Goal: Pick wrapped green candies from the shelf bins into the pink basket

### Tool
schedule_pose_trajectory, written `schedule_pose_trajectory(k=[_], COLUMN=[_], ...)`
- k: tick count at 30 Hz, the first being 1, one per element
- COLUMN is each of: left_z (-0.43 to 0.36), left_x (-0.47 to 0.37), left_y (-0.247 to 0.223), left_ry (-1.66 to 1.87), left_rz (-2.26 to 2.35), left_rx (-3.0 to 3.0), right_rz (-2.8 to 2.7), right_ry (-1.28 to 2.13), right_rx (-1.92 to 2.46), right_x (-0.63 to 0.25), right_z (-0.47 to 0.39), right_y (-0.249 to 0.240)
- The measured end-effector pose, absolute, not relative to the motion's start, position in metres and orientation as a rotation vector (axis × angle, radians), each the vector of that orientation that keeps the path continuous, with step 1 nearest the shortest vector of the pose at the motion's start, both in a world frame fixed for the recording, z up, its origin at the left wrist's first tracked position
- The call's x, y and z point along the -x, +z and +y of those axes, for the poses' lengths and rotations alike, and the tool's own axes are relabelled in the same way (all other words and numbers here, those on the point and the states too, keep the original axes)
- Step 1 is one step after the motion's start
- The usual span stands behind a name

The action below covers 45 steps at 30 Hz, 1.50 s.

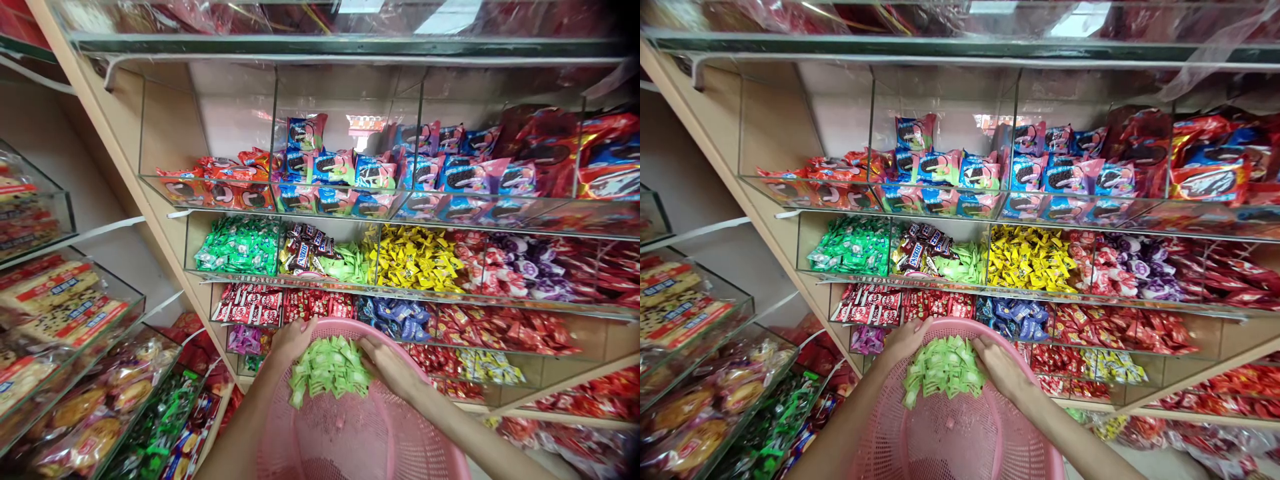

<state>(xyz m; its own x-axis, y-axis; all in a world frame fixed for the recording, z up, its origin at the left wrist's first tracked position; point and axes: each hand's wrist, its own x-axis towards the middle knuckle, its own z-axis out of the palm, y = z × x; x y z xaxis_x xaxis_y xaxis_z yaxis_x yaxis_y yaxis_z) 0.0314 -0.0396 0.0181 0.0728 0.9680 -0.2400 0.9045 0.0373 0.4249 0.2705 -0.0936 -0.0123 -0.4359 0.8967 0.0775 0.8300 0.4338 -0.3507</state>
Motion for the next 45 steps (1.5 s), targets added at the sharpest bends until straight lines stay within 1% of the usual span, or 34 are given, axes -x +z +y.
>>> schedule_pose_trajectory(k=[8,18,26,30,35,42,45], left_z=[-0.039,-0.042,-0.041,-0.041,-0.041,-0.04,-0.04], left_x=[-0.032,-0.026,-0.03,-0.029,-0.025,-0.028,-0.031], left_y=[0.022,0.022,0.026,0.026,0.025,0.023,0.023], left_ry=[0.185,0.176,0.199,0.211,0.21,0.211,0.216], left_rz=[1.863,1.87,1.871,1.872,1.879,1.874,1.875], left_rx=[-1.896,-1.894,-1.877,-1.888,-1.89,-1.895,-1.9], right_rz=[-2.422,-2.527,-2.593,-2.579,-2.536,-2.466,-2.5], right_ry=[0.381,0.32,0.231,0.204,0.246,0.189,0.149], right_rx=[1.44,1.575,1.699,1.752,1.761,1.774,1.75], right_x=[-0.264,-0.26,-0.256,-0.254,-0.257,-0.249,-0.242], right_z=[-0.084,-0.087,-0.091,-0.088,-0.085,-0.078,-0.072], right_y=[0.009,0.0,0.017,0.017,0.013,0.036,0.028])
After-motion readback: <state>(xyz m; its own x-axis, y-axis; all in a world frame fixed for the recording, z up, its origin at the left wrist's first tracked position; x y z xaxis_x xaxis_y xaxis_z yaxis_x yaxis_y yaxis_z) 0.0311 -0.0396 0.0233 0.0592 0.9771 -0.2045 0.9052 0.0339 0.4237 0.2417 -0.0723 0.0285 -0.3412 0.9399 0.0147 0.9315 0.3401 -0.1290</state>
